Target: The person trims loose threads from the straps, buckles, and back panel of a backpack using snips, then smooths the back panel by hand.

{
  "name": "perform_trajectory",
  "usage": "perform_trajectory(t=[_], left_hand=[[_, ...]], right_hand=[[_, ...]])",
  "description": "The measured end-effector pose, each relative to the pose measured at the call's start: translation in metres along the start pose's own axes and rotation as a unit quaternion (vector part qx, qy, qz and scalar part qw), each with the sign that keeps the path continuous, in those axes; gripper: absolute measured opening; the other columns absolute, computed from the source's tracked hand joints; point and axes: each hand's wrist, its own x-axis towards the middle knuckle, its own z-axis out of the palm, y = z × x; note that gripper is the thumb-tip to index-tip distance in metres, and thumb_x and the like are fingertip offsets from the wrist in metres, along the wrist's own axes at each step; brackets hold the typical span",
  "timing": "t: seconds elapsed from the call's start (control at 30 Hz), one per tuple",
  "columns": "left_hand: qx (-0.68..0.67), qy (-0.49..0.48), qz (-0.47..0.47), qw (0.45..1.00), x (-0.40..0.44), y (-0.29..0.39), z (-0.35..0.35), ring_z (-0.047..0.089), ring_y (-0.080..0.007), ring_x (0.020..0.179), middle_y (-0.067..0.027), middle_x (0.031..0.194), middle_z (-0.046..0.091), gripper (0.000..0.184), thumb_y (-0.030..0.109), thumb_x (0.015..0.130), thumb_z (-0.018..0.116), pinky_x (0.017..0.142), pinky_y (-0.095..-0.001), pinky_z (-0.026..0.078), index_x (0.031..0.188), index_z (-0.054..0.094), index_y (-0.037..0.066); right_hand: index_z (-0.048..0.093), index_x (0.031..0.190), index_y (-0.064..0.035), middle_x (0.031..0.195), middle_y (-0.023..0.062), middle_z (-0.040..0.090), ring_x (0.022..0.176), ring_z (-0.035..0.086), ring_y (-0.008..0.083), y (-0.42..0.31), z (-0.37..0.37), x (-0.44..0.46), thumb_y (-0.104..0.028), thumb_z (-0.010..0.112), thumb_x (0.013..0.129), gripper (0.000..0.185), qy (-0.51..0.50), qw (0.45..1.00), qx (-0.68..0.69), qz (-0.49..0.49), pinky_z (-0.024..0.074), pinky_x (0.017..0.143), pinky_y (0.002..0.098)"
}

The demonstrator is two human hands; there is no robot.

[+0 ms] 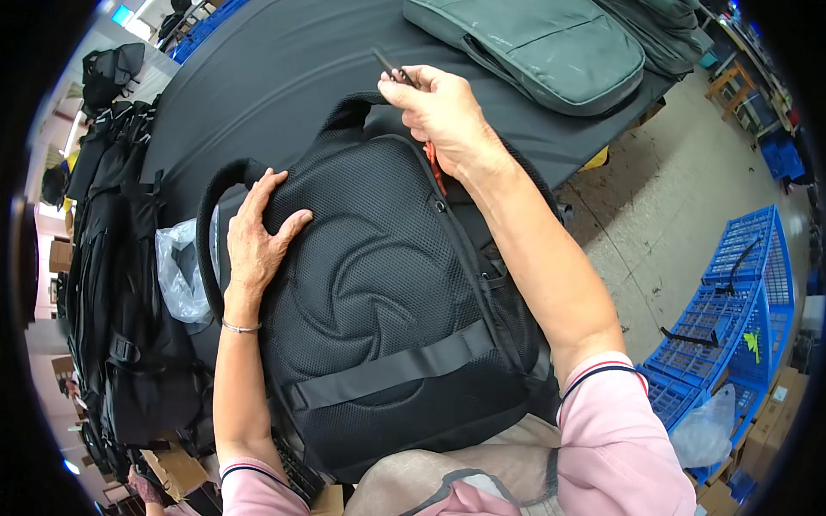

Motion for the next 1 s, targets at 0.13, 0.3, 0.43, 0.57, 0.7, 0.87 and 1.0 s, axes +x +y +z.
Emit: perform_trajectory(t=[0.13, 0.3, 0.43, 0.57, 0.7, 0.87, 1.0], left_hand=[[0.072, 0.021, 0.037, 0.997, -0.005, 0.001, 0.002, 0.057, -0.0371, 0.129, -0.0144, 0.143, 0.058, 0.061, 0.049, 0.087, 0.073, 0.107, -0.0448, 0.046, 0.136, 0.062, 0.016], [0.006, -0.061, -0.008, 0.998, 0.006, -0.006, 0.002, 0.055, -0.0332, 0.131, -0.0126, 0.139, 0.061, 0.059, 0.054, 0.091, 0.065, 0.104, -0.0458, 0.046, 0.137, 0.059, 0.018], [-0.015, -0.082, -0.031, 0.996, 0.007, -0.007, 0.004, 0.054, -0.0334, 0.131, -0.0112, 0.139, 0.061, 0.058, 0.057, 0.095, 0.059, 0.108, -0.0458, 0.042, 0.138, 0.059, 0.019], [0.075, -0.048, 0.008, 0.996, -0.002, -0.012, 0.014, 0.049, -0.0326, 0.137, -0.0105, 0.147, 0.054, 0.060, 0.060, 0.099, 0.048, 0.115, -0.0491, 0.033, 0.145, 0.052, 0.022], [0.108, -0.086, 0.000, 0.990, -0.003, -0.012, 0.012, 0.039, -0.0347, 0.144, -0.0135, 0.156, 0.043, 0.064, 0.061, 0.101, 0.042, 0.120, -0.0511, 0.024, 0.153, 0.042, 0.023], [0.134, -0.105, 0.018, 0.985, -0.020, 0.009, 0.013, 0.022, -0.0414, 0.152, -0.0186, 0.164, 0.025, 0.081, 0.064, 0.097, 0.047, 0.122, -0.0603, 0.011, 0.160, 0.028, 0.017], [-0.008, -0.288, 0.104, 0.952, -0.069, 0.093, -0.009, 0.011, -0.0501, 0.152, -0.0255, 0.165, 0.018, 0.090, 0.058, 0.094, 0.056, 0.119, -0.0655, 0.011, 0.160, 0.023, 0.005]], right_hand=[[0.063, 0.118, 0.0007, 0.095, -0.0024, 0.062, 0.060, 0.038, -0.0009, -0.009, 0.000, -0.004, -0.018, 0.073, 0.095, 0.032, -0.017, 0.998, 0.062, -0.008, 0.0328, 0.050, 0.0166], [0.062, 0.121, 0.0005, 0.096, 0.0007, 0.065, 0.073, 0.052, 0.0031, -0.012, 0.015, -0.013, -0.015, 0.074, 0.093, 0.034, -0.005, 0.990, -0.104, -0.095, 0.0440, 0.063, 0.0198], [0.061, 0.124, -0.0033, 0.106, 0.0118, 0.069, 0.103, 0.068, 0.0266, -0.017, 0.027, -0.016, -0.025, 0.078, 0.087, 0.046, 0.075, 0.878, -0.380, -0.281, 0.0540, 0.091, 0.0381], [0.061, 0.123, -0.0040, 0.118, 0.0140, 0.063, 0.105, 0.067, 0.0319, -0.016, 0.032, -0.024, -0.035, 0.080, 0.083, 0.054, 0.107, 0.780, -0.542, -0.295, 0.0532, 0.091, 0.0413], [0.055, 0.137, -0.0061, 0.130, 0.0212, 0.058, 0.116, 0.064, 0.0366, 0.022, 0.025, -0.014, -0.059, 0.080, 0.075, 0.085, 0.000, 0.780, -0.614, -0.121, 0.0533, 0.097, 0.0485], [0.062, 0.131, -0.0054, 0.130, 0.0192, 0.059, 0.111, 0.067, 0.0356, 0.044, 0.021, -0.013, -0.061, 0.080, 0.074, 0.082, 0.013, 0.795, -0.592, -0.135, 0.0547, 0.094, 0.0501], [0.064, 0.129, -0.0056, 0.129, 0.0174, 0.059, 0.107, 0.068, 0.0345, 0.048, 0.017, -0.011, -0.064, 0.080, 0.072, 0.083, 0.018, 0.788, -0.597, -0.149, 0.0557, 0.093, 0.0504]])
